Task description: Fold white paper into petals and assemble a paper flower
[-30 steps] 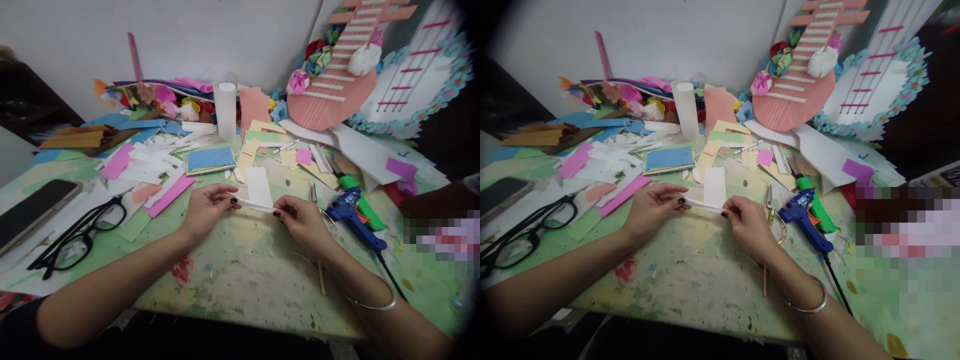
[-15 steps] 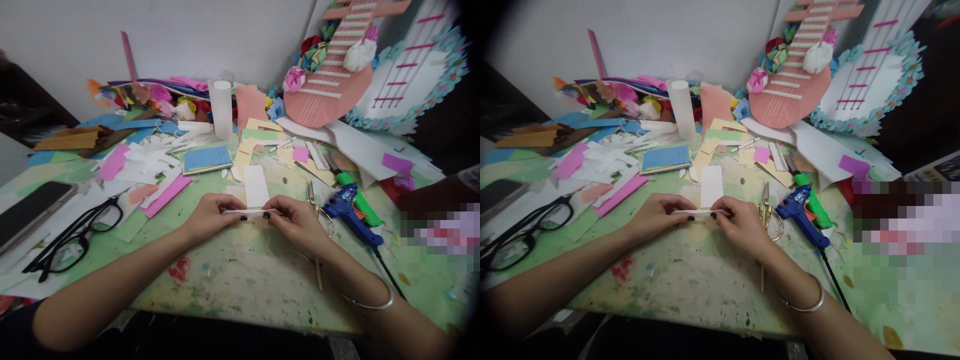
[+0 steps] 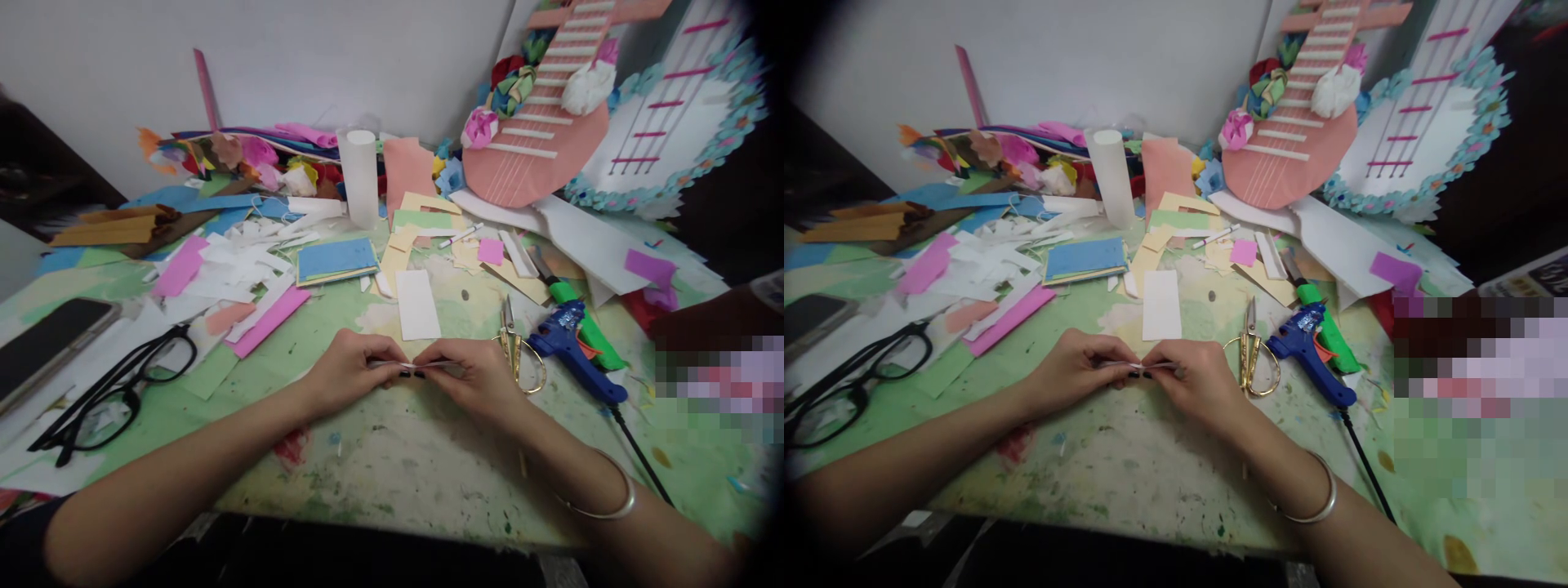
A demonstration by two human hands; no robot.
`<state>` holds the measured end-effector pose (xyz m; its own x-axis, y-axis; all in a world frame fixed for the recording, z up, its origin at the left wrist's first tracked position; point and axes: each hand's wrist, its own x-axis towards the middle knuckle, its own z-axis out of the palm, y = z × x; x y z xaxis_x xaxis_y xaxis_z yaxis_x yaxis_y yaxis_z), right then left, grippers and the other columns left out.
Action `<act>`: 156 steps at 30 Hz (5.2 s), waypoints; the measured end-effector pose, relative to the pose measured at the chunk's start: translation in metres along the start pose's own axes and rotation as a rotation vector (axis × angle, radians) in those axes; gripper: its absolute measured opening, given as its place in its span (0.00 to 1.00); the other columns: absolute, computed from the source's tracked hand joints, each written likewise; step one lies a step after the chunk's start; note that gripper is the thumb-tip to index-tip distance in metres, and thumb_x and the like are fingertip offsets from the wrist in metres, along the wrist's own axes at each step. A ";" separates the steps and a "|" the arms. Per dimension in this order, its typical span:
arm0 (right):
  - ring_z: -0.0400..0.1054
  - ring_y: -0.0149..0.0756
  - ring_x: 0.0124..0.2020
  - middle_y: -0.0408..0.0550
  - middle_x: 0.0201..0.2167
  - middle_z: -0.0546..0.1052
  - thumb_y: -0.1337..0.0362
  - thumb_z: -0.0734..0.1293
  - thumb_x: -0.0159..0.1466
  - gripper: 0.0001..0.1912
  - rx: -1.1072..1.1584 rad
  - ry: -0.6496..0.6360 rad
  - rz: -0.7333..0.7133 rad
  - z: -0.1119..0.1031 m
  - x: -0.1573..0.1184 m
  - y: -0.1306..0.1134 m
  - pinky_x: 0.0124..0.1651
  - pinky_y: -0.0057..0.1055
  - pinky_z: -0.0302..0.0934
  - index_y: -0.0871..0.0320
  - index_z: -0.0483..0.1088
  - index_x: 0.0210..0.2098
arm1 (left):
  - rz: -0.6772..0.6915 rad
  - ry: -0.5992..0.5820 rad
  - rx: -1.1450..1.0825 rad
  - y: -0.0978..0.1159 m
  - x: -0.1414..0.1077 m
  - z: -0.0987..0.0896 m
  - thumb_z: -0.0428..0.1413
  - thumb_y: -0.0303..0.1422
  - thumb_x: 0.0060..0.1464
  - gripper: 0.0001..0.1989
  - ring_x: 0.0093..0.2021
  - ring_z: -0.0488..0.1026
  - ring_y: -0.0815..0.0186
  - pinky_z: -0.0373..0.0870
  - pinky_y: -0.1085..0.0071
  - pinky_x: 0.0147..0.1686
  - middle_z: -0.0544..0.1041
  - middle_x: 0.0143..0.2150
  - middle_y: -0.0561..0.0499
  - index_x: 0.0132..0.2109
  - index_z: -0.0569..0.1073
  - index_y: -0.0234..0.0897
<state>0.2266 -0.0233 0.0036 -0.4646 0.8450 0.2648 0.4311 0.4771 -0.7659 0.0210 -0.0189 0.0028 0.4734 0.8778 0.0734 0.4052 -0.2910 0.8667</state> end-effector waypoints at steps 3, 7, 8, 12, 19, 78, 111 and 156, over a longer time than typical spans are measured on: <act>0.74 0.31 0.29 0.42 0.28 0.81 0.71 0.68 0.58 0.07 0.007 0.065 0.036 -0.004 0.000 0.004 0.33 0.25 0.65 0.56 0.78 0.31 | -0.040 0.022 -0.021 -0.002 0.001 -0.006 0.58 0.30 0.53 0.05 0.23 0.72 0.72 0.66 0.79 0.25 0.77 0.22 0.52 0.33 0.79 0.34; 0.76 0.33 0.30 0.45 0.29 0.82 0.69 0.69 0.56 0.06 0.073 0.196 0.130 -0.009 0.001 0.008 0.34 0.28 0.67 0.56 0.80 0.31 | -0.075 0.081 0.006 -0.006 0.003 -0.018 0.57 0.28 0.52 0.05 0.22 0.70 0.73 0.64 0.80 0.23 0.76 0.21 0.53 0.32 0.79 0.33; 0.76 0.34 0.29 0.45 0.28 0.82 0.68 0.69 0.56 0.06 0.102 0.217 0.163 -0.011 0.001 0.009 0.34 0.28 0.67 0.57 0.80 0.31 | -0.088 0.089 0.005 -0.008 0.004 -0.021 0.57 0.27 0.52 0.06 0.22 0.70 0.73 0.63 0.80 0.23 0.76 0.21 0.53 0.32 0.79 0.33; 0.76 0.36 0.27 0.47 0.25 0.81 0.68 0.69 0.54 0.07 0.221 0.249 0.265 -0.017 0.003 0.014 0.32 0.29 0.69 0.59 0.80 0.31 | -0.166 0.118 -0.020 -0.015 0.009 -0.033 0.56 0.29 0.52 0.06 0.22 0.70 0.72 0.63 0.79 0.22 0.77 0.23 0.51 0.33 0.78 0.33; 0.76 0.36 0.29 0.47 0.28 0.81 0.71 0.65 0.56 0.10 0.034 0.280 0.182 -0.020 0.006 0.023 0.35 0.32 0.68 0.59 0.79 0.34 | -0.293 0.444 -0.139 -0.027 0.027 -0.061 0.63 0.39 0.41 0.13 0.22 0.68 0.70 0.64 0.74 0.24 0.76 0.24 0.50 0.30 0.76 0.33; 0.66 0.38 0.39 0.49 0.33 0.79 0.72 0.62 0.63 0.10 -0.331 -0.099 -0.369 -0.005 0.004 0.016 0.43 0.37 0.64 0.59 0.75 0.35 | 0.503 0.013 0.465 -0.013 -0.006 -0.002 0.49 0.20 0.53 0.10 0.37 0.68 0.65 0.68 0.70 0.37 0.71 0.35 0.48 0.42 0.69 0.34; 0.66 0.34 0.38 0.45 0.32 0.76 0.73 0.61 0.65 0.09 -0.144 -0.297 -0.173 -0.010 0.002 0.007 0.42 0.30 0.60 0.57 0.70 0.39 | 0.094 -0.158 0.107 -0.010 0.004 -0.006 0.58 0.31 0.52 0.05 0.34 0.74 0.66 0.70 0.70 0.35 0.77 0.34 0.52 0.38 0.74 0.40; 0.64 0.30 0.31 0.43 0.29 0.73 0.74 0.65 0.60 0.05 -0.099 -0.239 -0.032 -0.004 0.001 0.008 0.35 0.28 0.57 0.60 0.68 0.35 | 0.679 -0.084 1.047 0.016 -0.045 0.014 0.43 0.18 0.59 0.16 0.40 0.72 0.54 0.72 0.60 0.35 0.77 0.45 0.35 0.45 0.75 0.20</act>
<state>0.2329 -0.0171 0.0002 -0.6438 0.7535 0.1332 0.4811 0.5340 -0.6952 0.0169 -0.0688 0.0067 0.8627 0.4166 0.2866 0.4688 -0.8714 -0.1445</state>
